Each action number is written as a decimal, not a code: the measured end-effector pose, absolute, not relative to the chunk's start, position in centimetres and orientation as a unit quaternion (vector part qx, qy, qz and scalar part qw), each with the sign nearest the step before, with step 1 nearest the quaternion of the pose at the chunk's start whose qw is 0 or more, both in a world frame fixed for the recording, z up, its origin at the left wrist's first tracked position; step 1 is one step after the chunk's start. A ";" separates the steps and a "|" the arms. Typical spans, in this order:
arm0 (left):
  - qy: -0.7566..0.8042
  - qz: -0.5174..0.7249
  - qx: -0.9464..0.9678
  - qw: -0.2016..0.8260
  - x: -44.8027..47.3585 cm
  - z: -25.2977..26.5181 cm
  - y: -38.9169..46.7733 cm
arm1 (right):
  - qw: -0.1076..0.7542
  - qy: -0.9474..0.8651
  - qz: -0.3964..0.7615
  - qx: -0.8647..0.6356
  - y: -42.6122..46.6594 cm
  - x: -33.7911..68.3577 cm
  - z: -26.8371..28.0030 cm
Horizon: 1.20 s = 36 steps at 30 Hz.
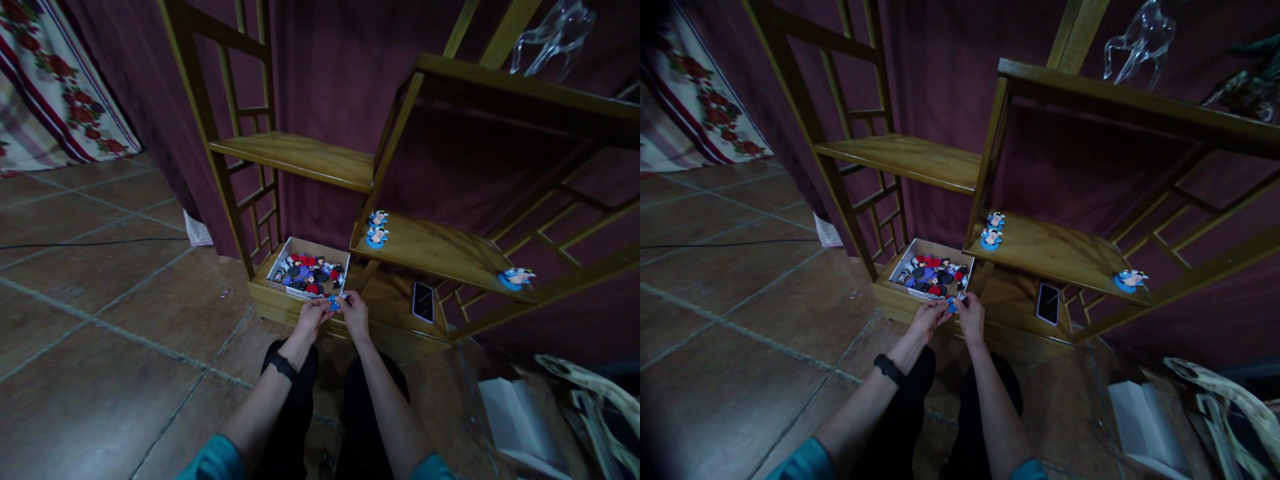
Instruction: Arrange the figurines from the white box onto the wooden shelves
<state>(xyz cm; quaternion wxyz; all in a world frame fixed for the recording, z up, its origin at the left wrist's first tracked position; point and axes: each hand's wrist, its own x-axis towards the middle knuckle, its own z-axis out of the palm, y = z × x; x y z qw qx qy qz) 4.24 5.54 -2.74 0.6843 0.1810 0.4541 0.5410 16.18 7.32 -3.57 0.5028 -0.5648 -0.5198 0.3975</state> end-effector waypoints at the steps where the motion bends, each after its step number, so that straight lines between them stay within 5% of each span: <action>1: 0.450 0.539 0.180 0.689 4.2 -2.8 5.5 | 0.502 -0.523 0.395 -0.565 7.4 16.2 -3.7; 36: 0.467 0.502 0.108 0.720 3.9 -3.7 5.7 | 0.374 -0.695 0.276 -0.549 6.6 17.5 -2.3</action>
